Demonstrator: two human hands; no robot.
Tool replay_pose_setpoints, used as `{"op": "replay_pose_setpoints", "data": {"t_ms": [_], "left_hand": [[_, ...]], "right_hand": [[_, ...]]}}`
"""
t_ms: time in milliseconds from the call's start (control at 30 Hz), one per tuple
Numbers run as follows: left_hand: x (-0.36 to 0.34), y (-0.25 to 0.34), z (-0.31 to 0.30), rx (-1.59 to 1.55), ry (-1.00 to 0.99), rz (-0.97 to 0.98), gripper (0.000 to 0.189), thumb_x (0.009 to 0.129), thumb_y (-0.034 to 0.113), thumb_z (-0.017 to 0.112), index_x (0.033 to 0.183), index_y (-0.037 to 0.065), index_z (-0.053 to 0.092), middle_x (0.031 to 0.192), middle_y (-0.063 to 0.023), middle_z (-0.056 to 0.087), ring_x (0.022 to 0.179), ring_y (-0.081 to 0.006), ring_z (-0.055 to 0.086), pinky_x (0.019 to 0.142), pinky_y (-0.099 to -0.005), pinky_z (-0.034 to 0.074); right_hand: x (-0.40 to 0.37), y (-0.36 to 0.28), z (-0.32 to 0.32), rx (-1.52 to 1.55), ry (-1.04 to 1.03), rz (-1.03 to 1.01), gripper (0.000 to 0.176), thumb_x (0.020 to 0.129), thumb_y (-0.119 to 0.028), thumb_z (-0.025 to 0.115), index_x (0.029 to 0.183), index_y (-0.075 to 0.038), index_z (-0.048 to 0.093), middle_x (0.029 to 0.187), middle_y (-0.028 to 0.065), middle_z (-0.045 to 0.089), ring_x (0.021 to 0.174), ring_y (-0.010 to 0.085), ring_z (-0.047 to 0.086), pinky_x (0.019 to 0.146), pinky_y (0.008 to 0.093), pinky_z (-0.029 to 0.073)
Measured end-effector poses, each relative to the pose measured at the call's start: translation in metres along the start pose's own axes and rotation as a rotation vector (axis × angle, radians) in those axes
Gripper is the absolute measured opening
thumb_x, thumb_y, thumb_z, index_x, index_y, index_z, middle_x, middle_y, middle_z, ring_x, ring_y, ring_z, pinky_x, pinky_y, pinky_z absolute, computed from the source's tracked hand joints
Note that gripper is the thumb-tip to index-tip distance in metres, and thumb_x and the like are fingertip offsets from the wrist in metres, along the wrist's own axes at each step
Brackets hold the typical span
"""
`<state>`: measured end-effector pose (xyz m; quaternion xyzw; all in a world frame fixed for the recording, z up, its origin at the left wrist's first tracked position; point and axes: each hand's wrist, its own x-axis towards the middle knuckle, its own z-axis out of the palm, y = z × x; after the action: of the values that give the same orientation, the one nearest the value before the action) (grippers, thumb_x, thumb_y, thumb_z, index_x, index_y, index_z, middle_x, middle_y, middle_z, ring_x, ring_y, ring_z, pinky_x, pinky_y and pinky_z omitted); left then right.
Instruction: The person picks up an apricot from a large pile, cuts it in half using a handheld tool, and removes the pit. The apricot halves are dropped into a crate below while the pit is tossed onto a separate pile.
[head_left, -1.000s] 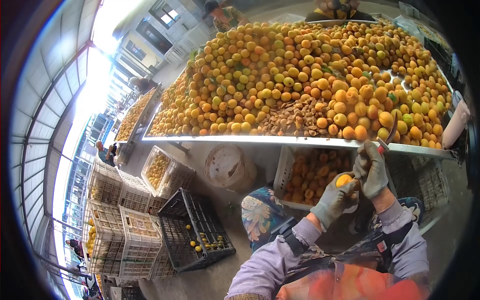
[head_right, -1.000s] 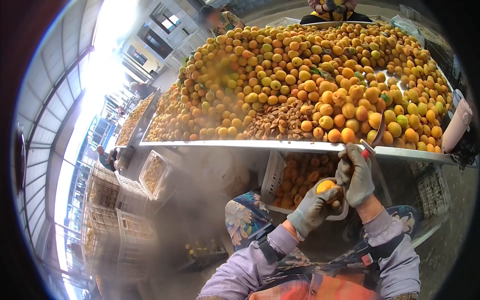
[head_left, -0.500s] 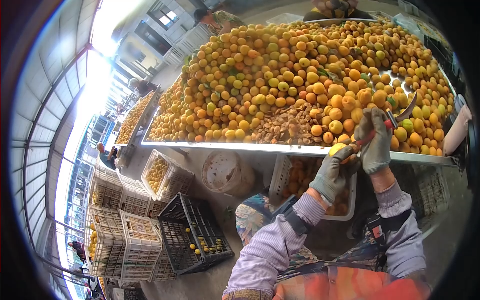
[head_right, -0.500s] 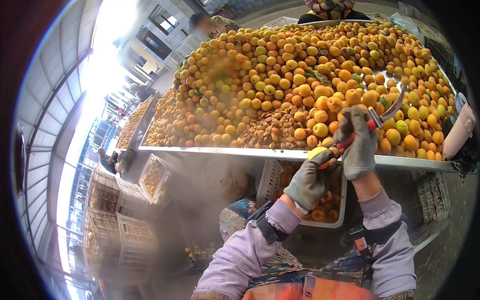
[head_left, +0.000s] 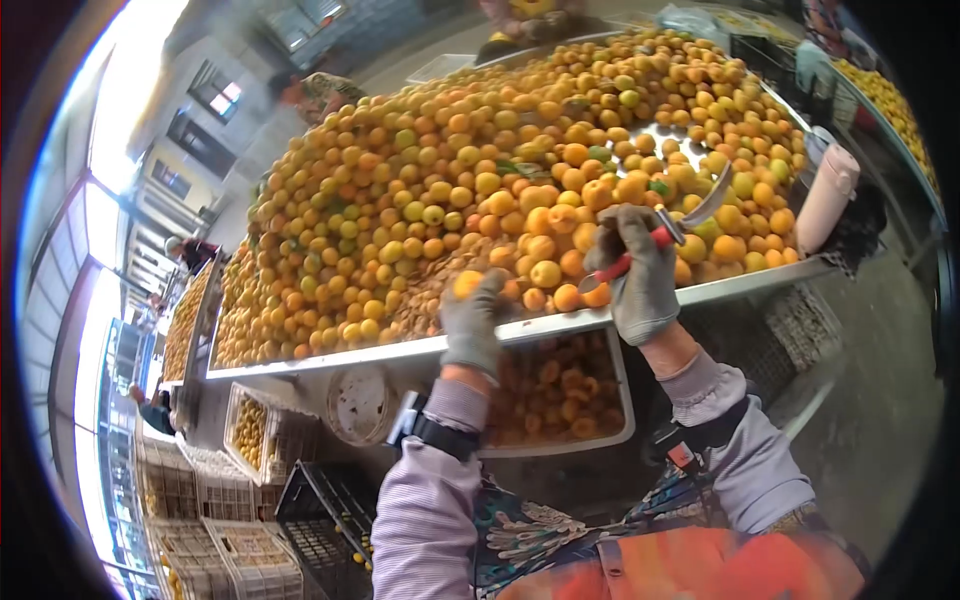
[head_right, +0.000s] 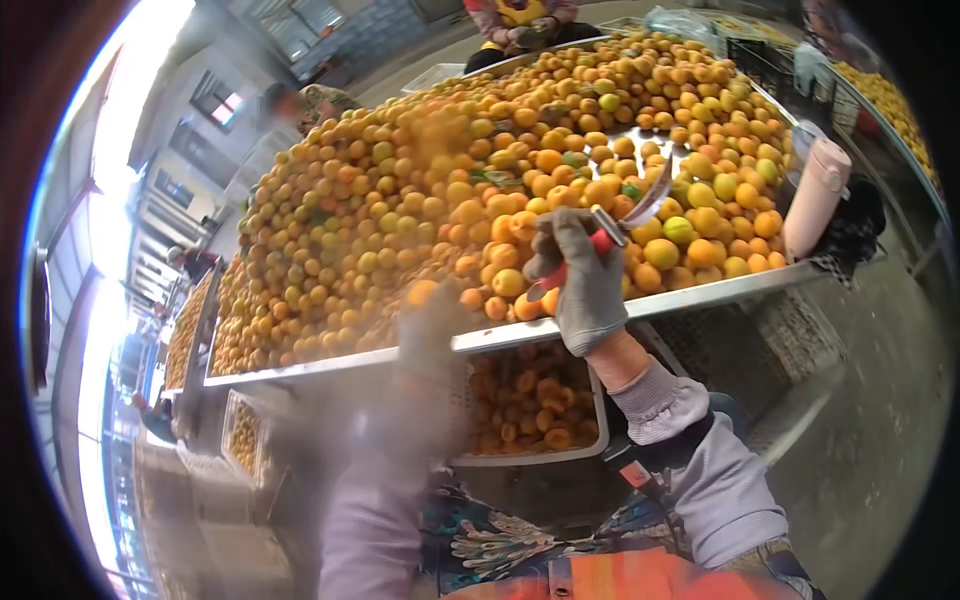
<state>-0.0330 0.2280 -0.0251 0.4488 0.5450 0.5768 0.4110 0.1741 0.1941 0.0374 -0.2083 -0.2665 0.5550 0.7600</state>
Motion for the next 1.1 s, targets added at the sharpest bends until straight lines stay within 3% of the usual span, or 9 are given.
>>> {"op": "replay_pose_setpoints", "data": {"t_ms": [100,400,467,533,633,767,900,967,1100], "left_hand": [[0.008,0.043,0.001,-0.145,0.074,-0.175,0.029,0.081,0.012,0.073,0.104,0.007,0.056,0.08,-0.0038,0.06,0.054,-0.0125,0.057,0.044,-0.024,0.049],[0.008,0.066,-0.006,0.155,0.007,-0.02,0.02,0.082,0.006,0.065,0.1,0.005,0.058,0.071,-0.0037,0.058,0.047,-0.0085,0.052,0.04,-0.0227,0.041],[-0.016,0.07,-0.003,0.28,-0.063,-0.016,0.022,0.081,0.011,0.066,0.1,0.004,0.058,0.073,-0.0045,0.059,0.054,-0.0118,0.056,0.048,-0.025,0.046],[-0.034,0.059,-0.014,0.749,-0.317,0.208,0.03,0.08,0.015,0.068,0.105,0.002,0.058,0.085,-0.0085,0.063,0.075,-0.019,0.063,0.067,-0.0301,0.052],[-0.056,0.061,-0.017,1.091,-0.407,0.201,0.039,0.079,0.019,0.069,0.114,0.003,0.057,0.104,-0.0119,0.063,0.098,-0.0243,0.061,0.085,-0.0346,0.048],[-0.032,0.069,0.015,0.748,-0.304,0.295,0.052,0.077,0.024,0.07,0.124,0.012,0.054,0.115,-0.0157,0.059,0.107,-0.0304,0.058,0.093,-0.0367,0.045],[0.02,0.052,0.056,0.816,-0.287,0.401,0.057,0.076,0.022,0.07,0.129,0.016,0.05,0.117,-0.0158,0.059,0.111,-0.0326,0.056,0.095,-0.0373,0.043],[0.034,0.046,0.075,1.014,-0.274,0.172,0.061,0.075,0.019,0.067,0.132,0.022,0.047,0.12,-0.0149,0.059,0.112,-0.0321,0.056,0.095,-0.0374,0.043],[0.068,0.01,0.086,0.947,-0.328,0.148,0.06,0.075,0.018,0.066,0.132,0.026,0.048,0.118,-0.0159,0.06,0.108,-0.0314,0.058,0.093,-0.0378,0.045]], "right_hand": [[-0.003,-0.008,-0.004,-0.076,0.025,0.007,0.019,0.093,-0.025,0.057,0.091,-0.007,0.059,0.072,0.0018,0.055,0.055,0.0097,0.049,0.052,0.0269,0.046],[0.007,-0.027,-0.022,-0.098,0.118,0.065,0.021,0.094,-0.027,0.053,0.093,-0.007,0.058,0.071,0.0018,0.055,0.053,0.0107,0.05,0.045,0.0259,0.048],[0.009,-0.032,-0.027,-0.058,0.135,0.047,0.019,0.095,-0.025,0.054,0.092,-0.007,0.058,0.071,0.0012,0.056,0.052,0.0097,0.049,0.047,0.0261,0.044],[0.01,-0.039,-0.031,-0.045,0.166,0.038,0.018,0.094,-0.024,0.055,0.09,-0.007,0.059,0.07,0.0008,0.057,0.052,0.0093,0.048,0.05,0.0262,0.04],[0.012,-0.045,-0.043,-0.029,0.158,0.044,0.018,0.094,-0.024,0.055,0.091,-0.007,0.059,0.07,0.0003,0.056,0.053,0.0093,0.048,0.051,0.0257,0.042],[0.012,-0.041,-0.048,-0.067,0.133,0.056,0.02,0.094,-0.025,0.056,0.092,-0.006,0.059,0.071,0.0001,0.055,0.055,0.0092,0.049,0.05,0.0259,0.043],[0.006,-0.043,-0.037,-0.064,0.162,0.165,0.018,0.094,-0.023,0.055,0.091,-0.005,0.058,0.071,0.0011,0.055,0.054,0.0084,0.051,0.046,0.022,0.042],[0.004,-0.045,-0.04,-0.086,0.12,0.167,0.019,0.094,-0.023,0.054,0.089,-0.005,0.058,0.07,0.0016,0.056,0.053,0.0078,0.051,0.046,0.021,0.041],[0.006,-0.049,-0.047,-0.104,0.144,0.196,0.02,0.094,-0.023,0.055,0.088,-0.004,0.058,0.07,0.0016,0.056,0.052,0.0074,0.05,0.047,0.0206,0.041]]}}
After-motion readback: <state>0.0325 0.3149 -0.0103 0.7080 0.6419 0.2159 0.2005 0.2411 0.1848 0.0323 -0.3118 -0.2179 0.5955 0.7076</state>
